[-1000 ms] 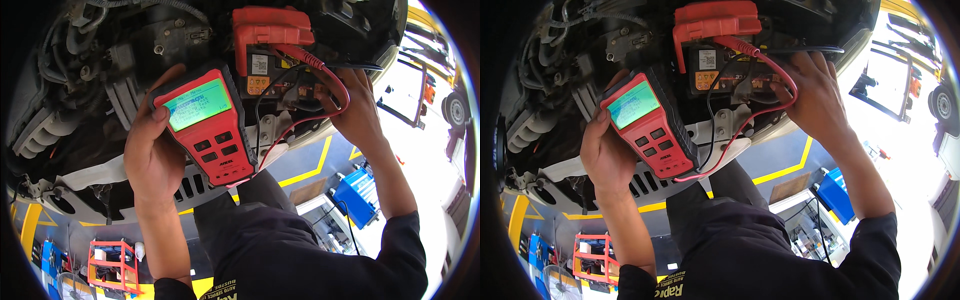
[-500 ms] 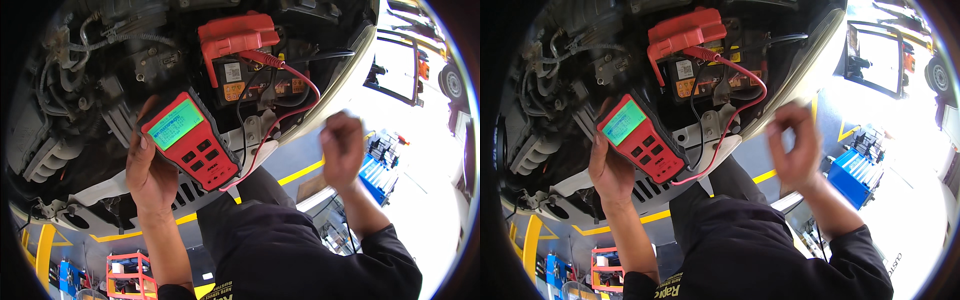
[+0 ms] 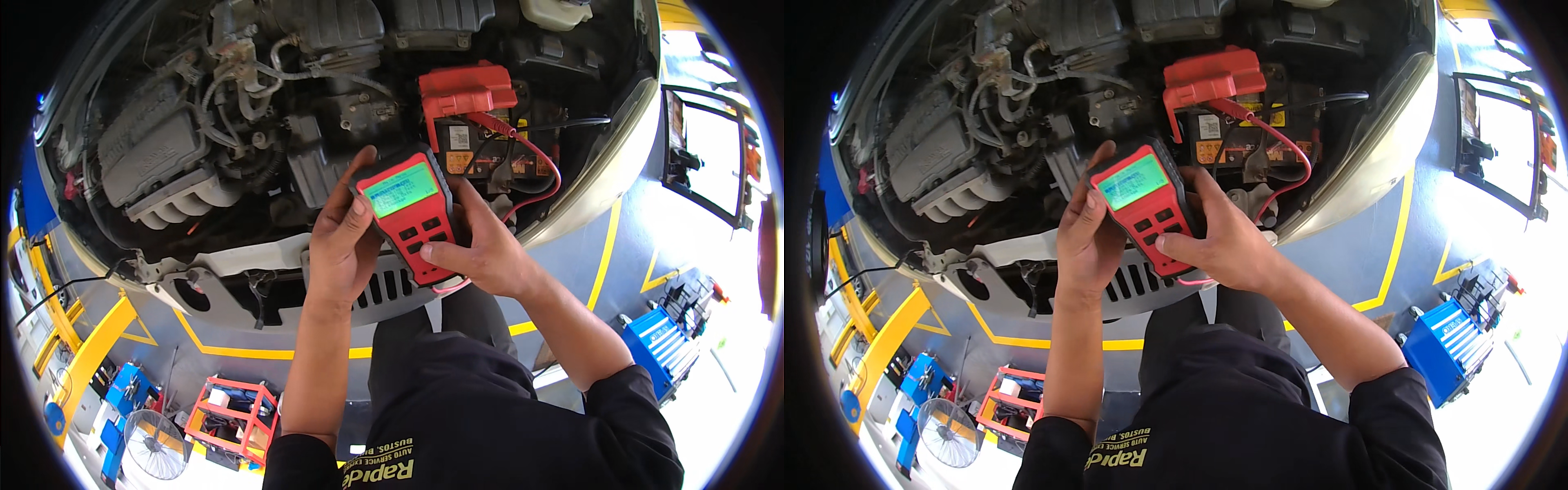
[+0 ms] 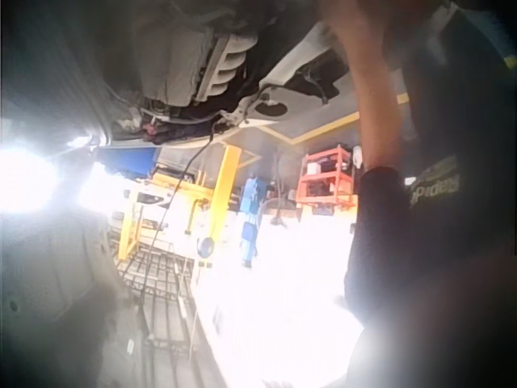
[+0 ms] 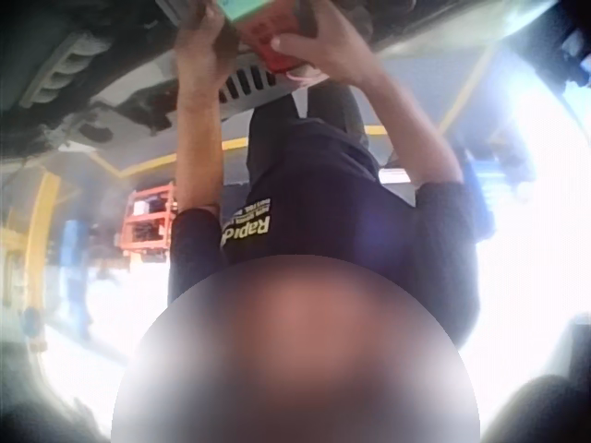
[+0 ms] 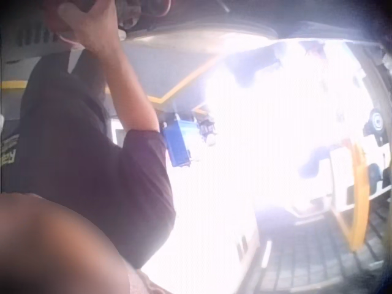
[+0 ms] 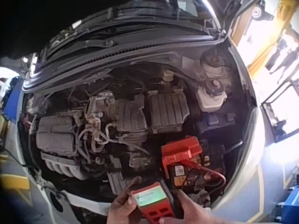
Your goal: The person removes the air filter housing cover, extracts the air filter, and places it on a nearby tool cart. Then the person uses a battery tester to check the car battery voltage by connecting the tester leads to the battery terminals and reading the display.
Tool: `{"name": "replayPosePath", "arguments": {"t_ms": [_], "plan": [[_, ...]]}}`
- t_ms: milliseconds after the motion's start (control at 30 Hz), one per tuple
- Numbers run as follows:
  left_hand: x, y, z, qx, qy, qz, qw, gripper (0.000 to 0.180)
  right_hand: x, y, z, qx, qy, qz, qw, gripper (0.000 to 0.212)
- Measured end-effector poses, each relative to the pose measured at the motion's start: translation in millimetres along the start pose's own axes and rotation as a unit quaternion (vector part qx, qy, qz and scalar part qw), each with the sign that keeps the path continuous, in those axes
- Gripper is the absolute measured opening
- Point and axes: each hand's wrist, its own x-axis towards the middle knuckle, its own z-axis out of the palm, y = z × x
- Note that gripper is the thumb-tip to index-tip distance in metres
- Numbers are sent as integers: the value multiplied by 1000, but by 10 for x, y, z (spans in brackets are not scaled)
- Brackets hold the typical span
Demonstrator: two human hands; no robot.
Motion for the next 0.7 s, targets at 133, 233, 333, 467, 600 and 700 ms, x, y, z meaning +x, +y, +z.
{"name": "replayPosePath", "arguments": {"t_ms": [133, 233, 333, 467, 600, 700], "plan": [[-76, 93, -118, 80, 17, 14, 997, 70, 10, 6, 8, -32, 10, -4, 999, 82], [-150, 124, -283, 157, 95, 15, 983, 58, 19, 28, 19, -36, 11, -12, 999, 90], [-209, 88, -462, 239, 144, 1, 960, 41, 15, 37, 71, -39, 34, -20, 998, 85], [-276, -53, -595, 315, 140, 0, 939, 33, -7, 19, 98, -44, 27, -31, 998, 85], [-259, -173, -615, 390, 114, 24, 913, 27, -41, 14, 91, -54, 5, -17, 998, 91], [-265, -245, -586, 457, 128, 55, 879, 19, -65, 34, 106, -74, 16, -34, 997, 90]]}}
